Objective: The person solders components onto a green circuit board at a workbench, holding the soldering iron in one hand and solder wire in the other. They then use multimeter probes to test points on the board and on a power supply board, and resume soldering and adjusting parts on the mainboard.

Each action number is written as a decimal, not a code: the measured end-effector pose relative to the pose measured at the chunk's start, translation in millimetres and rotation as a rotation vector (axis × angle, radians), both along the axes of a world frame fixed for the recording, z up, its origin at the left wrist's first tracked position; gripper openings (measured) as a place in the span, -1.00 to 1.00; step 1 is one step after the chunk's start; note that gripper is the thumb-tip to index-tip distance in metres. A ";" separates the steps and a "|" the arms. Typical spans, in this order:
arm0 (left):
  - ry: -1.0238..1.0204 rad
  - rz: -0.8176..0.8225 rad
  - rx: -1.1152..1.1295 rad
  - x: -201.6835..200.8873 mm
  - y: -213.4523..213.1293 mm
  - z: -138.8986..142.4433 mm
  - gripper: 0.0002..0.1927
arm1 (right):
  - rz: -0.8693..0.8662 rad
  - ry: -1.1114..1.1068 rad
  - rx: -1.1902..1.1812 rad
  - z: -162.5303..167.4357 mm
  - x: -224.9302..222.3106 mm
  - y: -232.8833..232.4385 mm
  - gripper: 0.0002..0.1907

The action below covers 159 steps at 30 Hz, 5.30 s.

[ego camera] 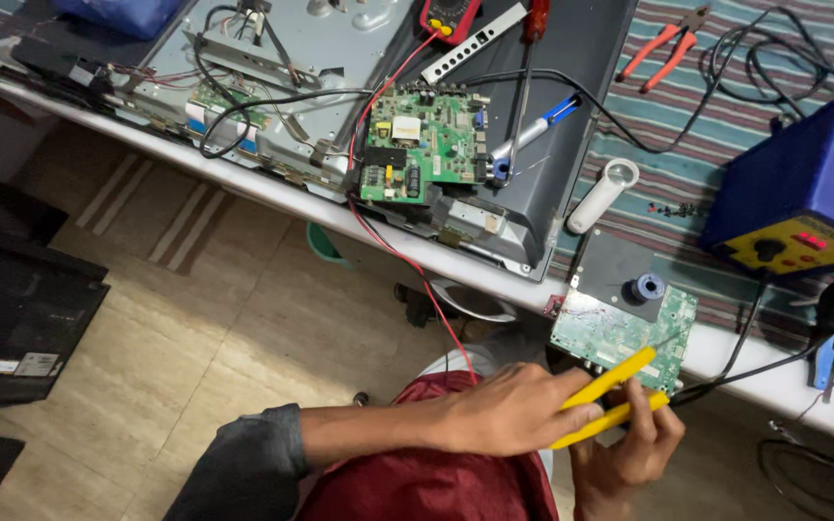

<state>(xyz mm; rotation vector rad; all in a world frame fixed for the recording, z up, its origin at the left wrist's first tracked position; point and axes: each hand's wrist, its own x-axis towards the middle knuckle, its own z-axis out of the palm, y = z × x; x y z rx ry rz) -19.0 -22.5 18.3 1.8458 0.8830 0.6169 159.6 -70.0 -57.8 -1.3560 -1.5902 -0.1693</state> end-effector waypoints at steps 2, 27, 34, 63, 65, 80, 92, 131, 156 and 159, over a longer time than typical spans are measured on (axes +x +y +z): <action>0.040 -0.037 0.103 -3.3 0.3 1.1 -0.58 | -0.025 -0.001 -0.006 -11.7 1.7 -4.3 -0.41; -0.434 0.096 0.234 -11.6 27.0 -19.6 -0.66 | -0.315 0.226 0.038 7.7 -26.0 -0.7 -0.78; -0.375 0.314 0.286 -13.9 31.0 -22.1 -0.73 | -0.305 0.710 -0.166 -13.2 10.7 16.0 -0.69; -0.509 0.356 0.459 -38.6 87.5 5.8 -0.42 | 0.198 0.777 0.048 20.9 -89.5 45.5 -0.71; -0.489 0.384 0.489 -42.3 85.6 1.2 -0.40 | 0.184 0.877 -0.007 13.6 -83.6 38.1 -0.65; -0.803 0.439 0.152 -49.4 74.0 -18.7 -0.32 | 0.276 0.840 -0.123 12.4 -101.2 23.1 -0.80; -0.616 0.437 0.295 -47.5 65.2 -16.7 -0.35 | 0.198 0.420 -0.097 59.2 -113.0 35.5 -0.80; -0.573 0.378 0.315 -40.9 61.3 -13.1 -0.34 | 0.250 0.625 -0.264 62.6 -93.4 44.8 -0.83; -0.572 0.333 0.258 -48.0 66.0 -5.5 -0.36 | 0.263 0.426 -0.232 55.8 -91.0 50.8 -0.50; -0.604 0.338 0.249 -51.4 66.0 -9.9 -0.37 | 0.271 0.417 -0.203 55.2 -93.2 51.1 -0.52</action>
